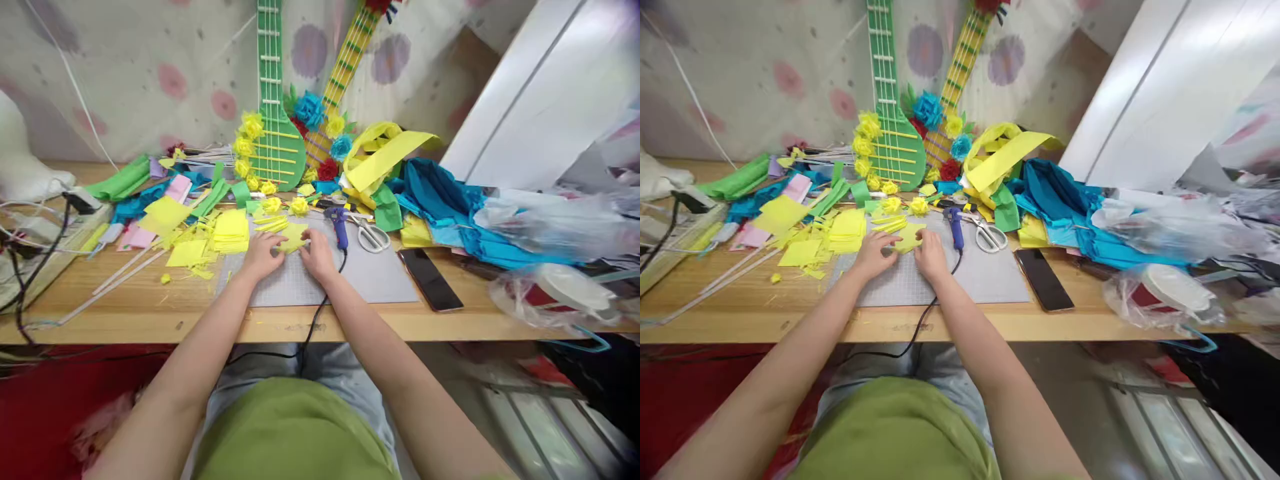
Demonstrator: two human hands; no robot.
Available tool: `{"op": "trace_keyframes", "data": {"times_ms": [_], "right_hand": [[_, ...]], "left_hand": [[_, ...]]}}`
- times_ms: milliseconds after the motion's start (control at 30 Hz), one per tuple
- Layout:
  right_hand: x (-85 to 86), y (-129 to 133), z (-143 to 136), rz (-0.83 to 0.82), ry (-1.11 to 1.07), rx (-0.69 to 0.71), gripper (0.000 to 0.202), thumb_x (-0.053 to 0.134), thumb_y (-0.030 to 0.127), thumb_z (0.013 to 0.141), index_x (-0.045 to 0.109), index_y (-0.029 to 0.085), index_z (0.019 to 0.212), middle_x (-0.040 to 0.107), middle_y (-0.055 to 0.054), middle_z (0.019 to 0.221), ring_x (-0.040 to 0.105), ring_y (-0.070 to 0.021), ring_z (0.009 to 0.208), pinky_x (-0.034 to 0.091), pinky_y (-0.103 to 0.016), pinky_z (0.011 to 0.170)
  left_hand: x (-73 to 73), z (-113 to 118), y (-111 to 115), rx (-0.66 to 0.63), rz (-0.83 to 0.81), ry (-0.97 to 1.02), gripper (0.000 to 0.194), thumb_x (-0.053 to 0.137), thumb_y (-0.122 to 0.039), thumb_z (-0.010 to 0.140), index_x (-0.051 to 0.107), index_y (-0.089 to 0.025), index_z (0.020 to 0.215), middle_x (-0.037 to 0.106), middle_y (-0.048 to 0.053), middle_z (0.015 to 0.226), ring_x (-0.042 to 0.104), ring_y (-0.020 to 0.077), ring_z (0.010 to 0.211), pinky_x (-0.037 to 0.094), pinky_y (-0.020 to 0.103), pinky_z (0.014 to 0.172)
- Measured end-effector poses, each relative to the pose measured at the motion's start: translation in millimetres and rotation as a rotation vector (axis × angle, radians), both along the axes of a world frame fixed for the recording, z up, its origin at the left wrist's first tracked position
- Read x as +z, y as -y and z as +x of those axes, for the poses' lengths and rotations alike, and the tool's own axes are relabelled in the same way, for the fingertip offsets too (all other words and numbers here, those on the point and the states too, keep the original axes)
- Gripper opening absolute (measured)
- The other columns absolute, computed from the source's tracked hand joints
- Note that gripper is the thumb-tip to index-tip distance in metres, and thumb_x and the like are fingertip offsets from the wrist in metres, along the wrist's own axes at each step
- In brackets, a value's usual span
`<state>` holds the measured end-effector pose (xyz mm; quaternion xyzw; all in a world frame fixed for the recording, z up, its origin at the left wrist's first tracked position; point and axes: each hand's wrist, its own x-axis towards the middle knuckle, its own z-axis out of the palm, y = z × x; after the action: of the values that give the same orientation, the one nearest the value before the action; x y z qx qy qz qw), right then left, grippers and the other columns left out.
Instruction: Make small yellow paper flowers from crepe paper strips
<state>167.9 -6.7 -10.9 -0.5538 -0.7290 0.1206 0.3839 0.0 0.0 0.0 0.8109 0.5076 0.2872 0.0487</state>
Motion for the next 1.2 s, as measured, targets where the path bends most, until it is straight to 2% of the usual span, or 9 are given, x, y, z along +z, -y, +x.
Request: {"op": "trace_keyframes", "data": {"times_ms": [133,267,467,600,700,900,1100,1200], "right_hand": [[-0.8,-1.1,0.6,-0.027,-0.004,0.038,0.027,0.045,0.008,0.072,0.044,0.02,0.096,0.061,-0.003,0.092,0.049,-0.0174,0.092,0.04,-0.032,0.083],[-1.5,-1.9,0.1,-0.057,0.03,0.076,0.028,0.043,0.006,0.072,0.045,0.021,0.096,0.063,-0.001,0.087,0.049,-0.0176,0.092,0.039,-0.031,0.082],[-0.4,-1.6,0.8,-0.11,0.065,0.026,0.03,0.041,0.004,0.07,0.047,0.02,0.094,0.065,-0.001,0.087,0.049,-0.0187,0.092,0.04,-0.031,0.079],[0.0,-1.9,3.0,-0.138,0.058,-0.013,0.03,0.042,0.004,0.07,0.048,0.021,0.094,0.065,-0.001,0.087,0.049,-0.0191,0.093,0.04,-0.031,0.077],[0.5,-2.5,5.0,-0.15,0.042,-0.038,0.03,0.042,0.004,0.069,0.049,0.021,0.093,0.065,-0.001,0.086,0.049,-0.0192,0.093,0.04,-0.031,0.077],[0.7,-3.7,7.2,-0.155,0.03,-0.056,0.03,0.042,0.004,0.069,0.049,0.02,0.093,0.065,-0.001,0.085,0.049,-0.0199,0.092,0.04,-0.032,0.077],[1.6,-2.3,6.6,-0.136,0.048,-0.02,0.032,0.043,0.005,0.068,0.049,0.021,0.096,0.064,-0.002,0.091,0.049,-0.0193,0.095,0.041,-0.032,0.079],[1.2,-2.1,5.9,-0.105,0.074,0.016,0.027,0.045,0.009,0.071,0.05,0.021,0.095,0.063,-0.002,0.094,0.048,-0.0193,0.096,0.041,-0.032,0.08]], "left_hand": [[-2.8,-6.7,-0.8,-0.015,-0.051,-0.062,0.045,0.051,-0.017,0.067,0.062,-0.021,0.111,0.064,0.003,0.109,0.049,0.0216,0.108,0.037,0.037,0.093],[-5.1,-2.9,-1.8,0.007,-0.081,-0.093,0.043,0.052,-0.021,0.07,0.061,-0.02,0.111,0.065,0.006,0.102,0.052,0.0226,0.103,0.038,0.039,0.09],[-3.4,3.5,1.1,-0.03,-0.043,-0.058,0.035,0.051,-0.025,0.074,0.063,-0.02,0.106,0.067,0.004,0.098,0.053,0.023,0.097,0.039,0.04,0.086],[-1.6,0.7,2.7,-0.093,-0.027,-0.031,0.042,0.051,-0.014,0.066,0.064,-0.02,0.105,0.066,0.002,0.103,0.052,0.0225,0.101,0.039,0.039,0.09],[-5.5,-2.2,-0.4,-0.159,-0.051,-0.02,0.05,0.048,-0.009,0.062,0.062,-0.021,0.11,0.064,0.001,0.11,0.05,0.0206,0.106,0.04,0.037,0.094],[-13.9,-1.6,-8.7,-0.077,-0.084,0.017,0.031,0.05,-0.02,0.075,0.066,-0.022,0.102,0.068,0.003,0.099,0.055,0.0191,0.095,0.044,0.035,0.088],[-10.3,3.9,-9.6,-0.082,-0.048,-0.029,0.02,0.052,-0.023,0.079,0.068,-0.021,0.091,0.069,0.002,0.095,0.057,0.0197,0.09,0.043,0.035,0.084],[-9.6,6.1,-9.2,-0.08,-0.051,-0.033,0.017,0.052,-0.022,0.078,0.067,-0.021,0.085,0.069,0.002,0.092,0.058,0.0191,0.088,0.043,0.035,0.083]]}}
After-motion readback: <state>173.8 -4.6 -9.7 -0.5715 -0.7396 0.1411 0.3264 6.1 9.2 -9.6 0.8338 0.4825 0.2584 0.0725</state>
